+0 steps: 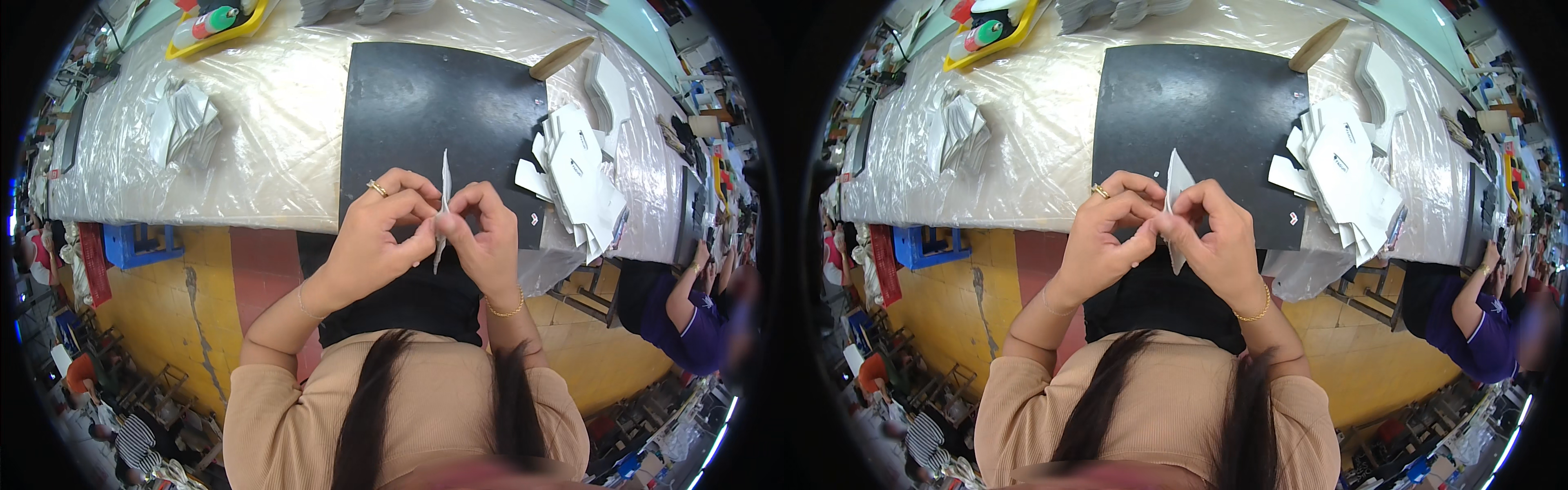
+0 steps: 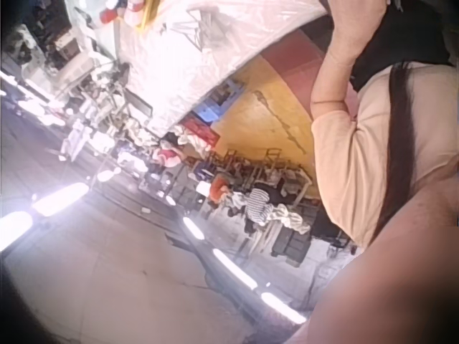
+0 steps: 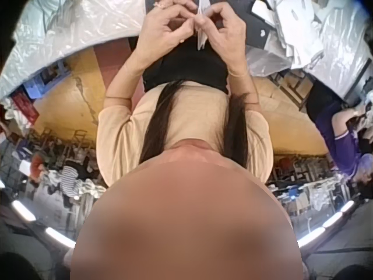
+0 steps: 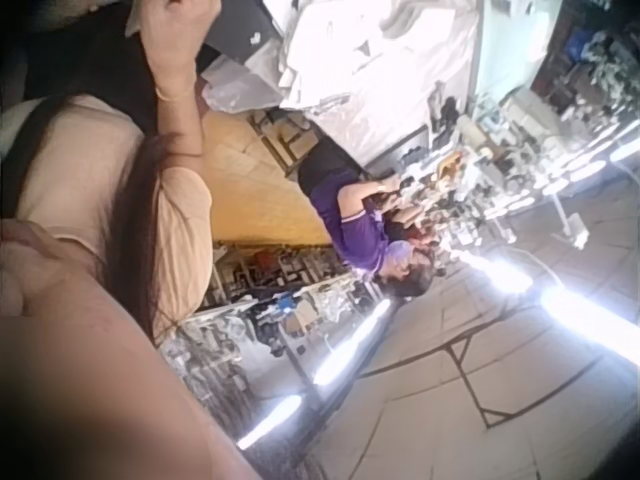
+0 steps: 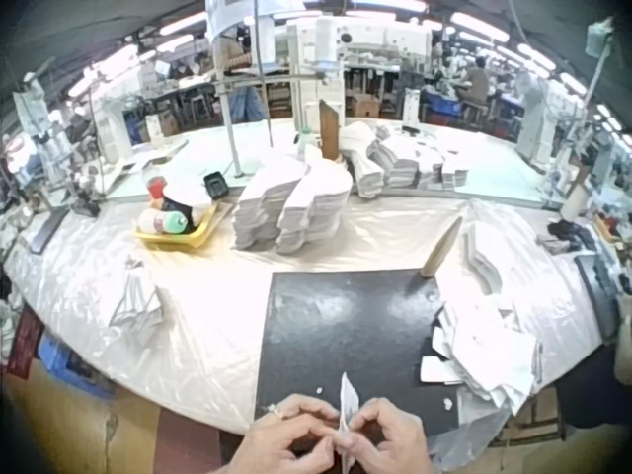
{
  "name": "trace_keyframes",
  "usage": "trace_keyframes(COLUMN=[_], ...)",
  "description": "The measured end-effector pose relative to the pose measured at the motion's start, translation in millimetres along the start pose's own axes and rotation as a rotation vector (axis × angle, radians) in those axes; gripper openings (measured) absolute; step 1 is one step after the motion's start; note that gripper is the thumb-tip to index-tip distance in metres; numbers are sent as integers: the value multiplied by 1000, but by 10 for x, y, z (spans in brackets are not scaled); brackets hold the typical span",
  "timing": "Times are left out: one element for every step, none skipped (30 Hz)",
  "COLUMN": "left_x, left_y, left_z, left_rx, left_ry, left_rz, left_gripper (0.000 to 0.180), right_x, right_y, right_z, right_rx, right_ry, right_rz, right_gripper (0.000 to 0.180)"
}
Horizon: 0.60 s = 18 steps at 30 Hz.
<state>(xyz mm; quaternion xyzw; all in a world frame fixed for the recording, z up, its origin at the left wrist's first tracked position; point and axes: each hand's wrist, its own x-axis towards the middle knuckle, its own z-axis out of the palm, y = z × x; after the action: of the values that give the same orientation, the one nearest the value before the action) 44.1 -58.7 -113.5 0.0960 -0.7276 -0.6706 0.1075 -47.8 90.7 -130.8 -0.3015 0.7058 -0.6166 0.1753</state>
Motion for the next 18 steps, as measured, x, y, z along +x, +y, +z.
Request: trace_keyframes(left_x=[-1,-8,-15,-22,-26,-34,-44,-55,-64,-69,-70,-68,-71,-67,-61,-52,-39,-21], left_y=[1,-4,-19,-40,-68,-95,-120,-142,-161,-177,-192,-204,-211,-217,-222,-223,-220,-211], left_z=[7,12,19,30,45,56,72,97,118,138,161,182,206,224,232,226,201,164], left_rx=[-59,-112,-168,-190,-215,-238,-340,-439,-548,-561,-587,-614,-626,-639,-650,-647,-641,-639], left_ry=[22,43,72,86,107,126,139,152,161,171,175,178,182,185,184,163,136,117], left_rz=[-42,-80,-108,-112,-104,-113,-104,-111,-112,-113,-108,-105,-99,-92,-89,-122,-160,-203], left_gripper=[6,5,5,5,4,4,4,5,5,5,5,5,5,5,5,8,11,14], right_x=[-3,-8,-25,-47,-64,-74,-76,-82,-87,-90,-96,-101,-108,-107,-104,-99,-90,-77], right_y=[-1,3,6,13,25,46,75,101,125,147,163,173,176,175,168,154,135,111], right_z=[3,7,11,22,32,44,61,78,87,91,91,88,83,71,58,41,19,-2], right_rx=[37,78,72,70,68,163,257,354,434,513,591,627,661,694,723,634,541,444], right_ry=[0,2,9,19,29,53,76,97,105,115,131,127,131,134,138,141,145,151], right_rz=[32,68,46,28,9,15,20,25,37,48,62,62,62,60,64,29,0,-16], right_gripper=[19,18,17,16,16,16,16,16,17,17,17,17,16,15,15,14,13,13])
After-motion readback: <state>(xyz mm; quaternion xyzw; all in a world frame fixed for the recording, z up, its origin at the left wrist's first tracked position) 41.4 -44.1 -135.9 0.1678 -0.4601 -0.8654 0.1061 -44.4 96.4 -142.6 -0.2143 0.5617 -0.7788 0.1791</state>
